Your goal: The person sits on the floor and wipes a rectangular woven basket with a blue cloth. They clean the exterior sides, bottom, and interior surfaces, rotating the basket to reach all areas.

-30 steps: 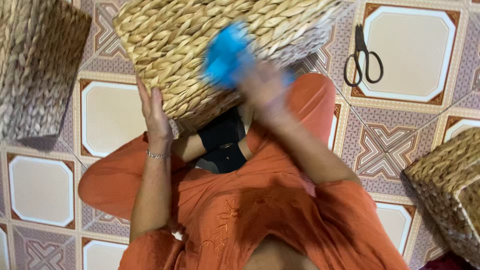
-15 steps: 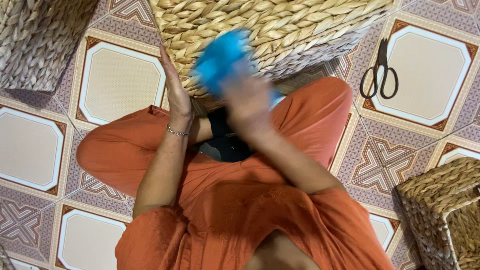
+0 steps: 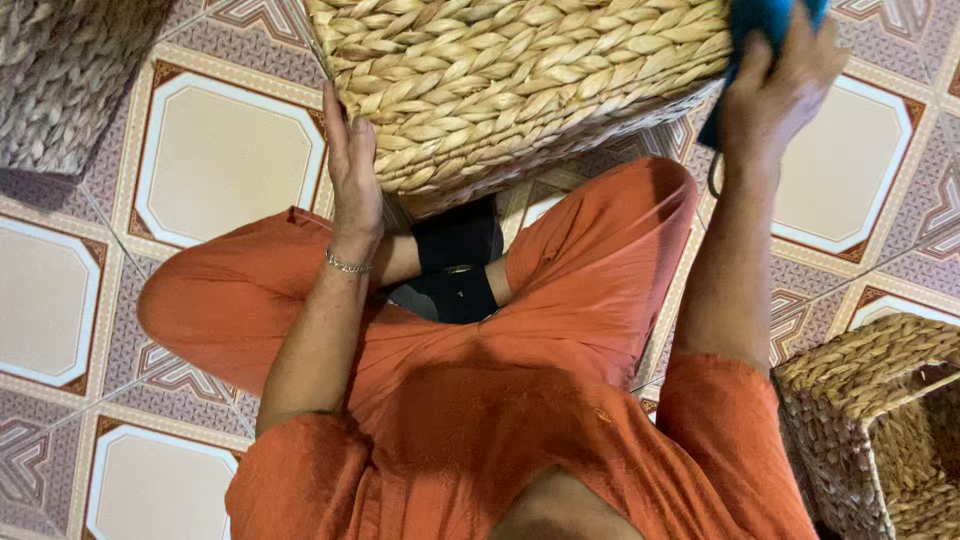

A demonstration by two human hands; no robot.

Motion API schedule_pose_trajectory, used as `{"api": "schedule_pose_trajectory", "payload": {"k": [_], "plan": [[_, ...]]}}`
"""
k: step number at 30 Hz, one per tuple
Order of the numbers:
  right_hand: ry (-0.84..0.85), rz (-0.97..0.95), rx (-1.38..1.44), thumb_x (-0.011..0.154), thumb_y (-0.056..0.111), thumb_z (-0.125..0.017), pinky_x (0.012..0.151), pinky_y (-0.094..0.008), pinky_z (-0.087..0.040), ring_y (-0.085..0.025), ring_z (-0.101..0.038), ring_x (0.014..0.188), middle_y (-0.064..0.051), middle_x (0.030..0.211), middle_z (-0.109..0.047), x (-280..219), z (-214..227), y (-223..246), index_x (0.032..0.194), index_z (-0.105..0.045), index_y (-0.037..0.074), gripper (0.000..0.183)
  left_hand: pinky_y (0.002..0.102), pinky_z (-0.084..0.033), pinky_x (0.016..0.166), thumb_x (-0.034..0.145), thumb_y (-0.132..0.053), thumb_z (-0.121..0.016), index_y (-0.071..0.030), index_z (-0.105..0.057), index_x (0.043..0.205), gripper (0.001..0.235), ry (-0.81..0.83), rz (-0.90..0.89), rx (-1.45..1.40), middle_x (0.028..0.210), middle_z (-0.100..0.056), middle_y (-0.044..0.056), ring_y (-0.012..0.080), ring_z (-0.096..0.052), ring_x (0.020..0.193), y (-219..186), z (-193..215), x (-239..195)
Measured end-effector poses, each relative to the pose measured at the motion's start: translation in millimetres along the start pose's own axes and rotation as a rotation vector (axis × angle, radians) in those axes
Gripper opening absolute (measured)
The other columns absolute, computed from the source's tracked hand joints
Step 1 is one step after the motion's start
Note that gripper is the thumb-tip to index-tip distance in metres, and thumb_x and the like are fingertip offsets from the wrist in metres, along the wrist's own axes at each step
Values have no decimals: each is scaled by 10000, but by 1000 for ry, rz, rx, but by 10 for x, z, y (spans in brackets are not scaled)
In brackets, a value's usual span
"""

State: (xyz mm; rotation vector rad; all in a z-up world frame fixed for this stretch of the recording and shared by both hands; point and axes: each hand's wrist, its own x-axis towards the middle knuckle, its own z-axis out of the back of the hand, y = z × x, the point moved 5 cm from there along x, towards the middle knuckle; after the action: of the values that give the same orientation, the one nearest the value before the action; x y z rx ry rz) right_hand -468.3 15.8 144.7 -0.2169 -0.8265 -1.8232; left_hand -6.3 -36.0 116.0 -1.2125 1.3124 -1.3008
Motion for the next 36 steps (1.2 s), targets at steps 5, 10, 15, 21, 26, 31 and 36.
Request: {"api": "schedule_pose_trajectory", "payload": {"k": [5,10,15,21,26,31,36], "plan": [[-154,218,-186,935,24,-669,1047,-588,-354,-433,-565,1159,-249,1332,-614,-165,-213,653,1398,-628,92,470,409,-193,1338,1164,-383,-384,-43,-64,1681,697,-40,27,8,1764,-115,203,306,-213,1623,89,1,-14],[213,637,280,912,84,-660,776,-442,-470,-322,-612,918,-209,1266,-646,-1181,-13,2713,1216,-671,71,304,404,-314,1066,1079,-266,-527,-109,-26,1729,835,-5,112,33,1374,-270,297,330,-314,1223,241,90,9],[126,645,367,899,33,-706,811,-403,-518,-284,-677,1037,-154,1341,-628,-1027,98,2655,1153,-660,88,264,373,-388,1257,1109,-201,-566,-37,-145,1670,720,32,59,-208,1690,-334,161,261,-414,1524,129,182,71],[-77,466,-133,852,-14,-726,986,-580,-438,-371,-648,1091,-141,1197,-682,-12,62,651,1314,-621,79,483,475,-427,1186,945,-362,-683,-22,-244,1590,852,-64,198,-263,1596,-383,230,339,-449,1447,203,266,242],[143,45,117,1016,51,-661,932,-492,-524,-371,-669,1067,-202,1174,-692,291,-36,-513,1257,-687,-5,249,575,-328,987,826,-651,-497,-183,-270,1572,910,-273,520,-3,1613,-282,91,333,-329,1373,609,462,767],[335,-413,530,1104,208,-674,858,-347,-533,-152,-639,930,-37,1060,-693,308,-274,-999,1243,-691,26,229,530,-462,1057,885,-716,-417,-137,-253,1572,913,-102,552,-284,1503,-429,207,294,-497,1361,1015,215,1240],[373,-648,1022,1041,212,-722,818,-304,-559,-143,-666,911,-17,1081,-709,259,-221,-930,1306,-665,34,325,456,-500,1148,1012,-624,-472,0,-399,1591,854,-44,273,-457,1533,-550,262,337,-590,1392,928,130,1501]]}}
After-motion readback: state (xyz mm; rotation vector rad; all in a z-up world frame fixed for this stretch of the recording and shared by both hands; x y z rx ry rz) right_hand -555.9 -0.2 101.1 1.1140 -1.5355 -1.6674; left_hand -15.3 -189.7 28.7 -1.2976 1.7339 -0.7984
